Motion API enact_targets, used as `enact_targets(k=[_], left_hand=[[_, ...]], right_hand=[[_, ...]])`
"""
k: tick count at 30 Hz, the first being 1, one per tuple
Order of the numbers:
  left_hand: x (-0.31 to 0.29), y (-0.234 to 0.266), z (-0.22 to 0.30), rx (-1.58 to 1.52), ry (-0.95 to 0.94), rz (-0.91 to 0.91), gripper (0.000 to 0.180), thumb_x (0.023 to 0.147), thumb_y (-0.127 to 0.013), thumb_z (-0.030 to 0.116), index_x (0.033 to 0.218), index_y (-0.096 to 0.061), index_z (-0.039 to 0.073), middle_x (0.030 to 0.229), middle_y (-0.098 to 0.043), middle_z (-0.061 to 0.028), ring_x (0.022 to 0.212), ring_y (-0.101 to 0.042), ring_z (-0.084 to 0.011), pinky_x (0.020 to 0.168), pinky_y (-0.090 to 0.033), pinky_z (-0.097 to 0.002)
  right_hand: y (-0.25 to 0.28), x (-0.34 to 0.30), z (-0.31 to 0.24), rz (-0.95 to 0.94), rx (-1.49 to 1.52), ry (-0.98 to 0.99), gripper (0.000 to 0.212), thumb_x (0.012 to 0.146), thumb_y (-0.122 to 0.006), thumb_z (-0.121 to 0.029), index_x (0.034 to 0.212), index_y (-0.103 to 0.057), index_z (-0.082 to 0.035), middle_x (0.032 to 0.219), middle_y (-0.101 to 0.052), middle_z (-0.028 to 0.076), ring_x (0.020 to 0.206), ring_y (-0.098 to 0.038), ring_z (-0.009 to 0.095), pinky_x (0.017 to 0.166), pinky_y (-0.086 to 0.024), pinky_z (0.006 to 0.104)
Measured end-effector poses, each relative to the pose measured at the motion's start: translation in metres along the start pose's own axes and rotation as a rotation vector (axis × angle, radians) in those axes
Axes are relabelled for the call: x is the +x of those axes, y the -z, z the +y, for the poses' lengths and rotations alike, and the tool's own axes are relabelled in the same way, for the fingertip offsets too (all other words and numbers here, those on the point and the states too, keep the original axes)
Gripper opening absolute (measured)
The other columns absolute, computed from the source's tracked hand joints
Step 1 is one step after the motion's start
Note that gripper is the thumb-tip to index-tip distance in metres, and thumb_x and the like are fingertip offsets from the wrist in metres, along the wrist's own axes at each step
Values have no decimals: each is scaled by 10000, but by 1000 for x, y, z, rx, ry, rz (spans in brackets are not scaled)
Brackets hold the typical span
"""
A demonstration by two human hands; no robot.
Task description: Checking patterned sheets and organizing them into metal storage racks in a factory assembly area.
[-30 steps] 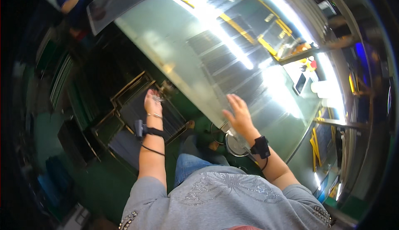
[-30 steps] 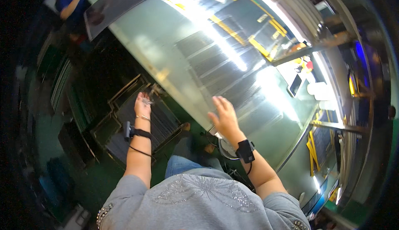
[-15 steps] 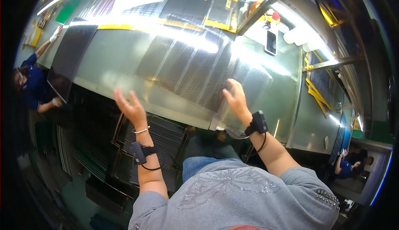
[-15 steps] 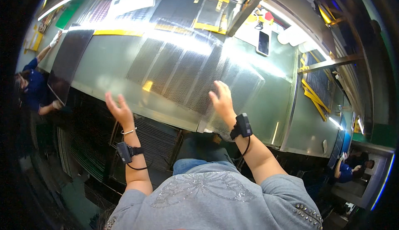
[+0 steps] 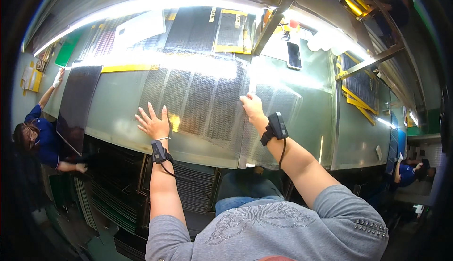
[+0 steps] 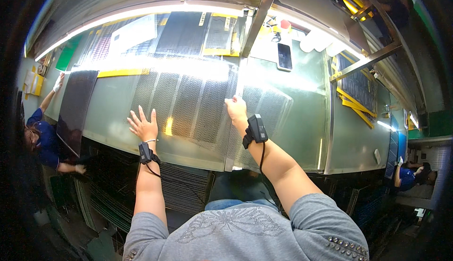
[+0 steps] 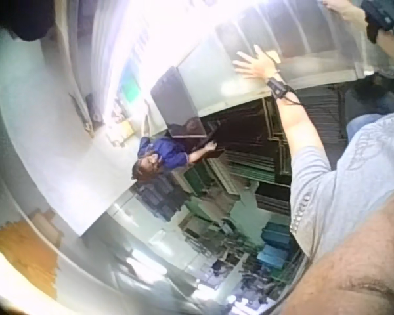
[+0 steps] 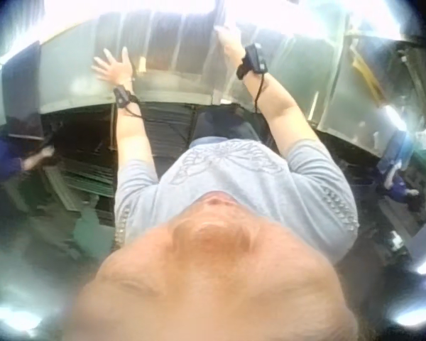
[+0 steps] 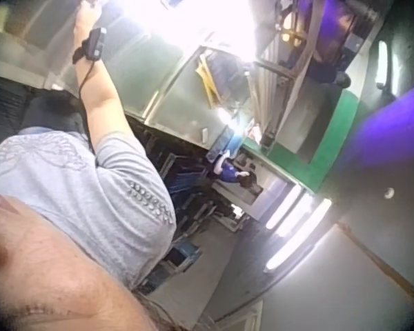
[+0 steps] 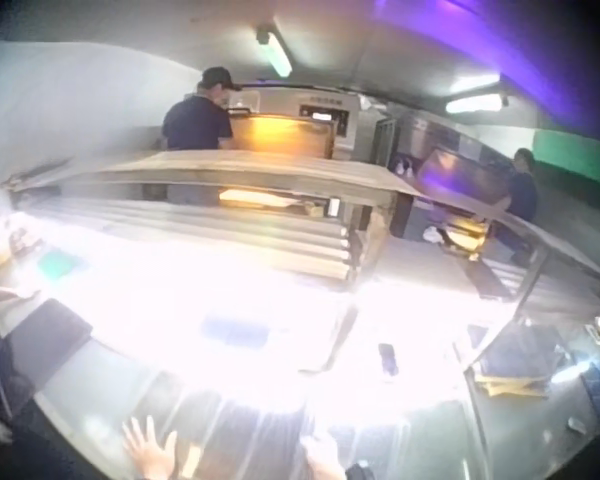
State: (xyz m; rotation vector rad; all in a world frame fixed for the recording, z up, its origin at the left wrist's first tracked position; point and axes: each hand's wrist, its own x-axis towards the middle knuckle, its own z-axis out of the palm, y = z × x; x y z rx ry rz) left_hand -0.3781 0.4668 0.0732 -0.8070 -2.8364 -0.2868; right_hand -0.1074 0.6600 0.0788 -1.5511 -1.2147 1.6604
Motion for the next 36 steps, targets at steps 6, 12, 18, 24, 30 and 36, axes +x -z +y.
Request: enact_targets(k=[6, 12, 18, 24, 30, 36], left_hand=[[15, 2, -25, 24, 100, -3, 627, 839, -418, 578, 1355, -351, 228, 1429, -236, -148, 1316, -158, -402, 1015, -167, -595], [13, -2, -27, 90, 83, 32, 618, 853, -402, 565, 1359, -343, 214, 1422, -245, -156, 1309, -173, -407, 1023, -179, -575], [10, -3, -27, 115, 86, 38, 610, 865, -394, 547, 1357, -344, 189, 1409, -258, -174, 1295, -188, -424, 1018, -202, -567], [14, 2, -25, 127, 93, 78, 602, 865, -401, 538, 1355, -349, 192, 1406, -266, -170, 1293, -194, -421, 1014, -211, -565], [10, 0, -15, 97, 109, 53, 593, 863, -409, 530, 1352, -354, 198, 1410, -263, -159, 1295, -204, -409, 1020, -208, -555], [10, 2, -27, 112, 74, 1, 620, 858, -431, 530, 1365, -330, 187, 1410, -258, -170, 1302, -201, -399, 1019, -207, -550]], right_hand=[[-30, 14, -34, 134, -98, 132, 670, 755, -651, -136, 1296, -319, 78, 1285, -404, 229, 1169, -426, 283, 972, -351, 321], [-52, 45, -46, -103, 36, 104, 443, 784, -634, -158, 1139, -471, 51, 980, -571, 128, 798, -551, 153, 704, -454, 260], [-51, 43, -72, -244, -3, -146, 248, 794, -649, -210, 967, -597, -40, 719, -582, 16, 520, -449, 70, 440, -340, 202], [-60, 51, -41, 185, -787, 796, 345, 663, -696, -195, 988, -598, -131, 1025, -537, 202, 1080, -424, 326, 891, -374, 391], [-68, 81, -54, 141, -6, 262, 332, 737, -661, -232, 982, -575, -25, 982, -589, 164, 822, -586, 210, 651, -471, 285], [-56, 39, -68, -479, -8, 148, 247, 825, -588, -165, 932, -569, 57, 739, -645, 119, 532, -596, 142, 462, -442, 248]])
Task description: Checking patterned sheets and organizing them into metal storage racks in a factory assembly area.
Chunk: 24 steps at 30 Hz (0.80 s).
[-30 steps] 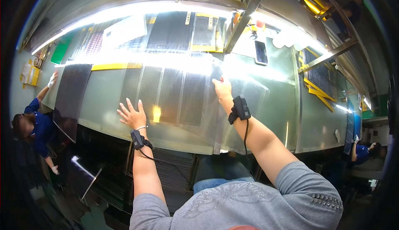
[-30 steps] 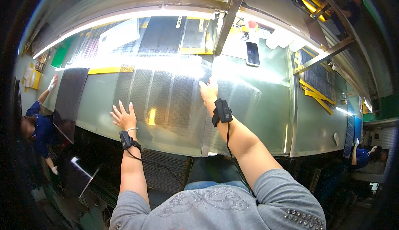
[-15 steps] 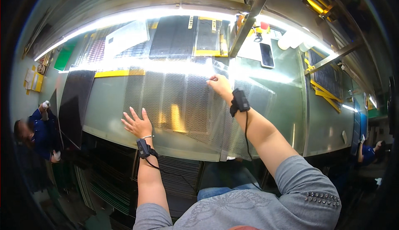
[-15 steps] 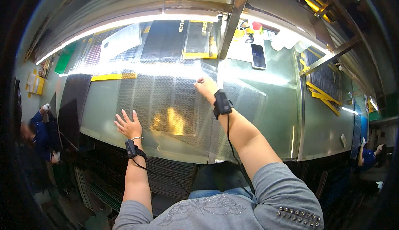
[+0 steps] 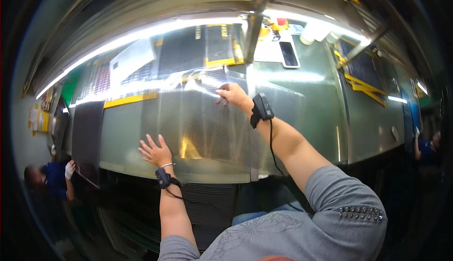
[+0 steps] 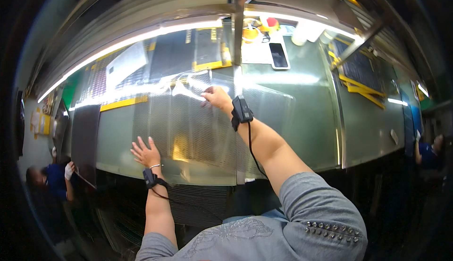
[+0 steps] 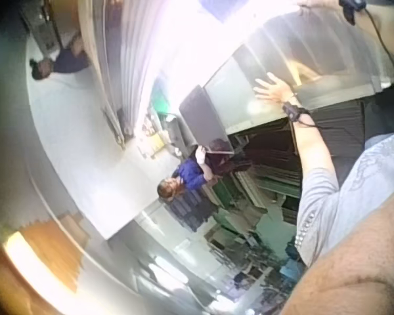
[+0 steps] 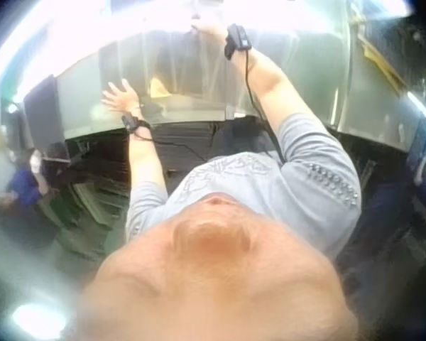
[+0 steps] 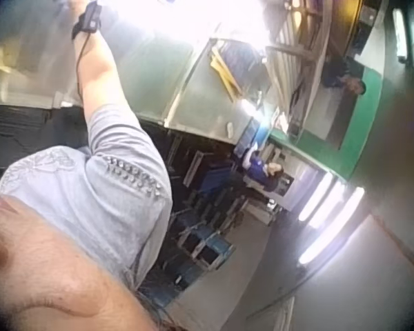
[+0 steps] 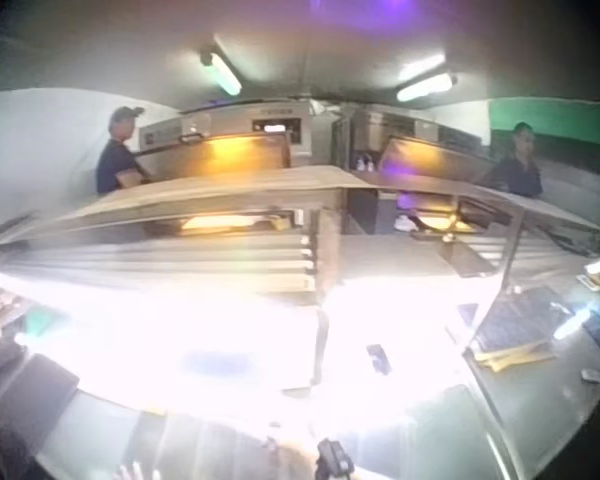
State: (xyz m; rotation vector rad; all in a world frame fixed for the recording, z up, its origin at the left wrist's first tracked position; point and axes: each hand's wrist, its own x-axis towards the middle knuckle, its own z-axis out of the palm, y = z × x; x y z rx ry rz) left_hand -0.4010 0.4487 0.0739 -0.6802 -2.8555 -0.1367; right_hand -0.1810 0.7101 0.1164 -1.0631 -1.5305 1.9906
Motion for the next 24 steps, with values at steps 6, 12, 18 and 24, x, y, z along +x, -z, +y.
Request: enact_targets(k=[6, 12, 18, 24], left_hand=[[-11, 8, 17, -274, -209, 104, 823, 773, -531, 598, 1373, -288, 90, 1409, -242, -203, 1312, -184, -391, 1017, -206, -549], [-22, 19, 95, -129, -325, -89, 893, 691, -594, 638, 1315, -357, 44, 1335, -338, -191, 1249, -287, -375, 978, -290, -527], [-24, 17, 99, -132, -323, -114, 811, 574, -740, 554, 1096, -478, -9, 1040, -508, -169, 1006, -469, -352, 879, -398, -412], [-63, 31, 113, -198, -223, -250, 691, 589, -752, 517, 991, -505, 13, 958, -559, -170, 937, -526, -354, 815, -430, -427]], right_hand=[[77, -158, 0, 355, 5, -31, 271, 842, -596, -223, 847, -587, 48, 642, -615, 79, 551, -600, 118, 413, -404, 207], [128, -217, 58, 694, -541, -75, 378, 775, -655, -333, 909, -596, 16, 731, -603, 102, 759, -605, 270, 652, -464, 345], [100, -285, 94, 847, -405, -236, 610, 746, -697, -284, 1211, -418, -6, 1075, -495, 173, 966, -521, 252, 822, -445, 372], [91, -306, 99, 649, 220, -333, 663, 779, -672, -190, 1263, -251, -25, 922, -584, 143, 769, -588, 194, 643, -493, 339]])
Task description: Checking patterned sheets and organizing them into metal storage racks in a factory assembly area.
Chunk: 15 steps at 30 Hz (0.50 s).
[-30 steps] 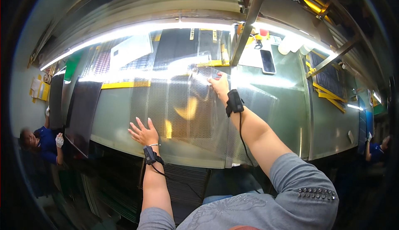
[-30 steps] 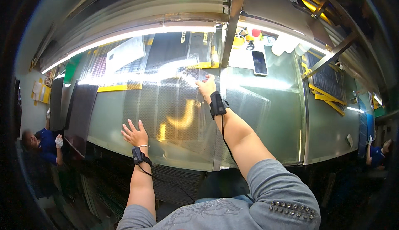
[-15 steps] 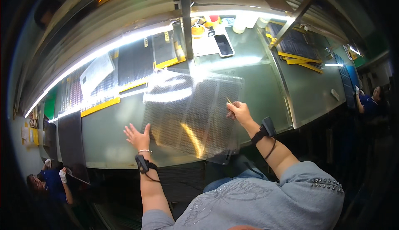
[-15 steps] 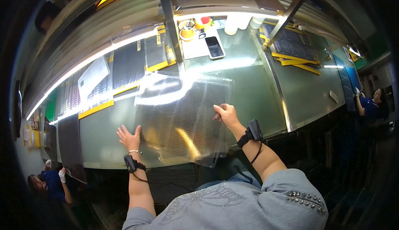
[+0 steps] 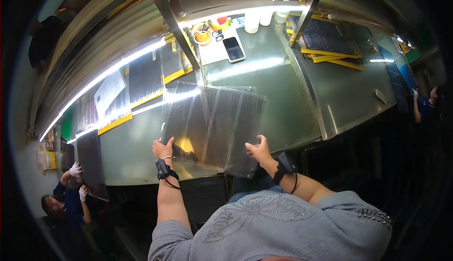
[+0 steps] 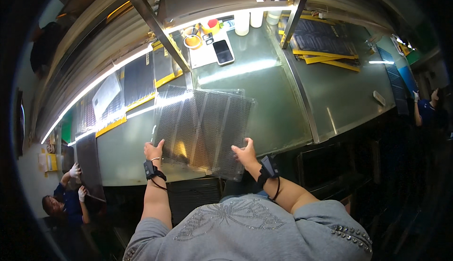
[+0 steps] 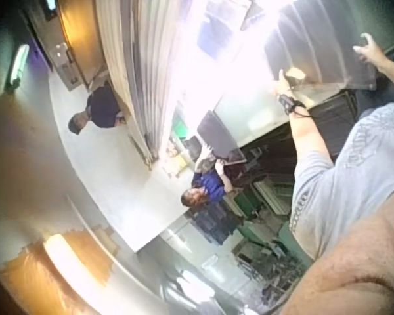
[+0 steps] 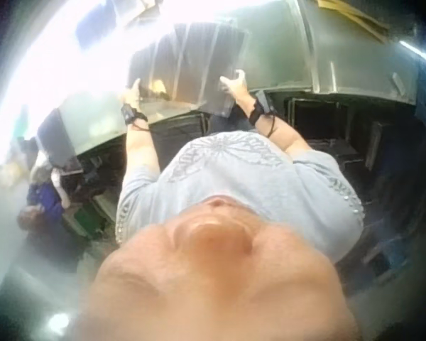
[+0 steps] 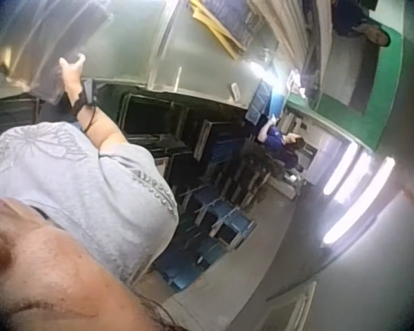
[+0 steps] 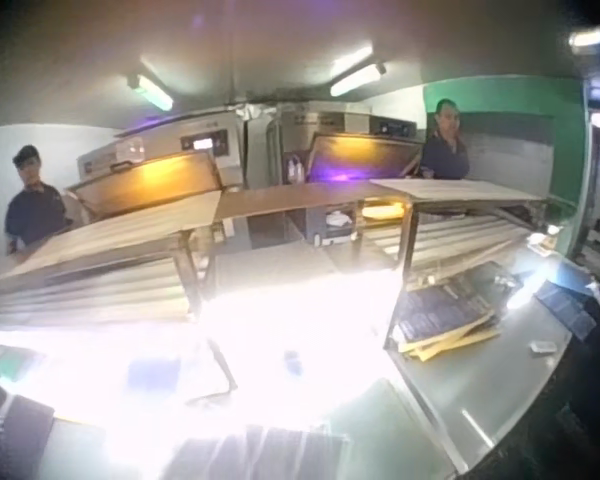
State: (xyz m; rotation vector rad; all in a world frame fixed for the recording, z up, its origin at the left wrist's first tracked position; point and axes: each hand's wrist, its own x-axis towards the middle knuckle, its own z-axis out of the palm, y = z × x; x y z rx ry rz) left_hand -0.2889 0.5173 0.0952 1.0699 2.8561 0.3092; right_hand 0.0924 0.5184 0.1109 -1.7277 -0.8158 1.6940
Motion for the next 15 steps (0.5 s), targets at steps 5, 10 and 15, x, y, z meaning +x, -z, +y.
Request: enact_targets(k=[5, 10, 15], left_hand=[[-40, 12, -16, -114, 75, -169, 603, 623, -750, 462, 943, -538, -3, 933, -604, -205, 860, -581, -355, 739, -464, -414], [-97, 25, -10, -278, 189, -652, 564, 643, -760, 426, 928, -620, -40, 881, -636, -185, 850, -616, -294, 718, -489, -367], [-127, 40, -20, -734, 411, -1107, 522, 738, -713, 378, 1032, -585, -34, 982, -614, -140, 895, -609, -265, 753, -506, -365]], right_hand=[[44, 2, -22, -215, 239, -166, 445, 822, -597, -128, 1200, -385, -24, 853, -645, 145, 647, -611, 151, 593, -497, 259], [102, 10, -31, -428, 49, -157, 373, 830, -577, -117, 1176, -485, -12, 863, -647, 146, 706, -630, 175, 638, -513, 271], [154, 10, -43, -583, -60, -156, 285, 823, -559, -54, 1102, -562, 4, 888, -647, 146, 741, -635, 186, 674, -515, 289]])
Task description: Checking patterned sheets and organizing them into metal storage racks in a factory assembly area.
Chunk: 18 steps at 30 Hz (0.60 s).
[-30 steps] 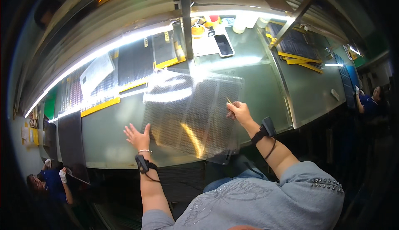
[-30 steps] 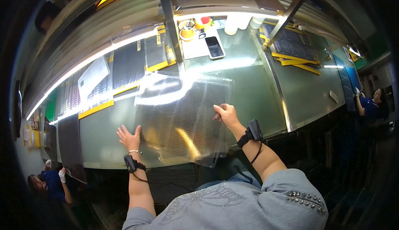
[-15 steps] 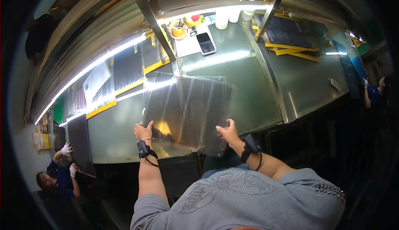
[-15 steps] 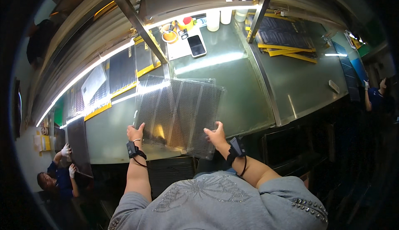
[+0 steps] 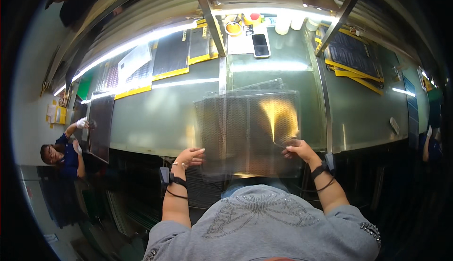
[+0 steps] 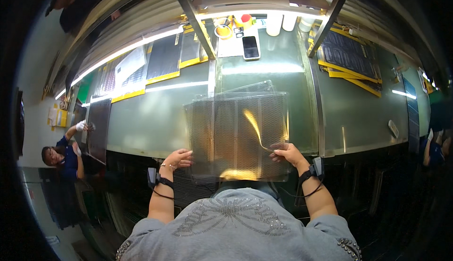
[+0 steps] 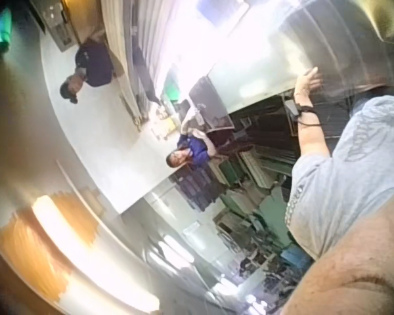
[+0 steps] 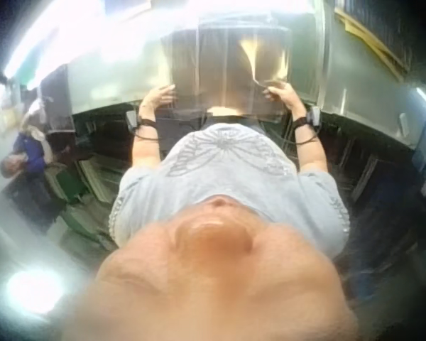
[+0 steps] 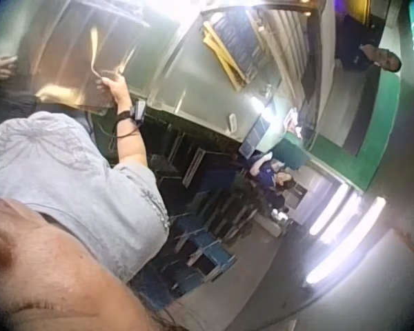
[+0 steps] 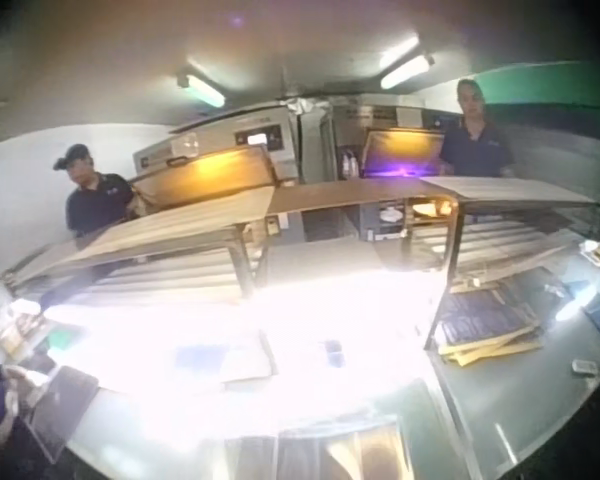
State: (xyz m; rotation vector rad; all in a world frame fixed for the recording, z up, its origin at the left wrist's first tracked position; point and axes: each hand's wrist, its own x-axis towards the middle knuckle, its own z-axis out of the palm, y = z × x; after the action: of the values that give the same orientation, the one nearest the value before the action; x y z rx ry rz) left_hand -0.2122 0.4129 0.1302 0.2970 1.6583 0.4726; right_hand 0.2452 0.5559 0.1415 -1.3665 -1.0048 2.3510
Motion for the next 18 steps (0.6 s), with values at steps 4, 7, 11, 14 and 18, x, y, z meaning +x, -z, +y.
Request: enact_targets(k=[4, 7, 11, 14, 18], left_hand=[[16, -25, 18, -189, 14, -68, 477, 786, -677, 321, 1079, -565, -38, 1034, -598, -145, 913, -601, -255, 767, -508, -367], [32, -36, 25, -21, -221, 131, 522, 775, -692, 284, 1120, -540, -78, 1048, -606, -152, 922, -590, -249, 729, -474, -370], [44, -46, 19, -92, -152, 99, 544, 781, -685, 262, 1163, -507, -80, 1055, -605, -155, 899, -598, -249, 740, -461, -381], [25, -67, 28, -114, -144, 60, 558, 778, -687, 254, 1183, -491, -75, 1058, -599, -165, 932, -587, -264, 768, -453, -399], [39, -68, 8, -323, -178, 31, 516, 762, -702, 236, 1139, -511, -60, 1025, -604, -134, 884, -595, -254, 745, -465, -398]], right_hand=[[-5, 5, -9, 33, -356, 314, 223, 825, -557, -61, 1022, -610, 31, 810, -649, 110, 712, -616, 153, 637, -493, 245], [-11, 3, -37, 259, -583, 480, 169, 798, -570, -69, 921, -620, 37, 729, -644, 101, 661, -613, 135, 606, -483, 265], [37, 16, -33, 270, -525, 292, 179, 761, -636, -138, 872, -605, 0, 776, -626, 107, 742, -607, 190, 660, -475, 309], [47, -4, -7, 790, -1144, 406, 348, 714, -705, -214, 963, -573, -9, 950, -560, 125, 958, -524, 270, 816, -427, 349], [50, 6, 26, 1054, -824, 393, 633, 644, -763, -275, 1151, -463, -44, 1083, -458, 147, 1077, -404, 348, 923, -356, 387]])
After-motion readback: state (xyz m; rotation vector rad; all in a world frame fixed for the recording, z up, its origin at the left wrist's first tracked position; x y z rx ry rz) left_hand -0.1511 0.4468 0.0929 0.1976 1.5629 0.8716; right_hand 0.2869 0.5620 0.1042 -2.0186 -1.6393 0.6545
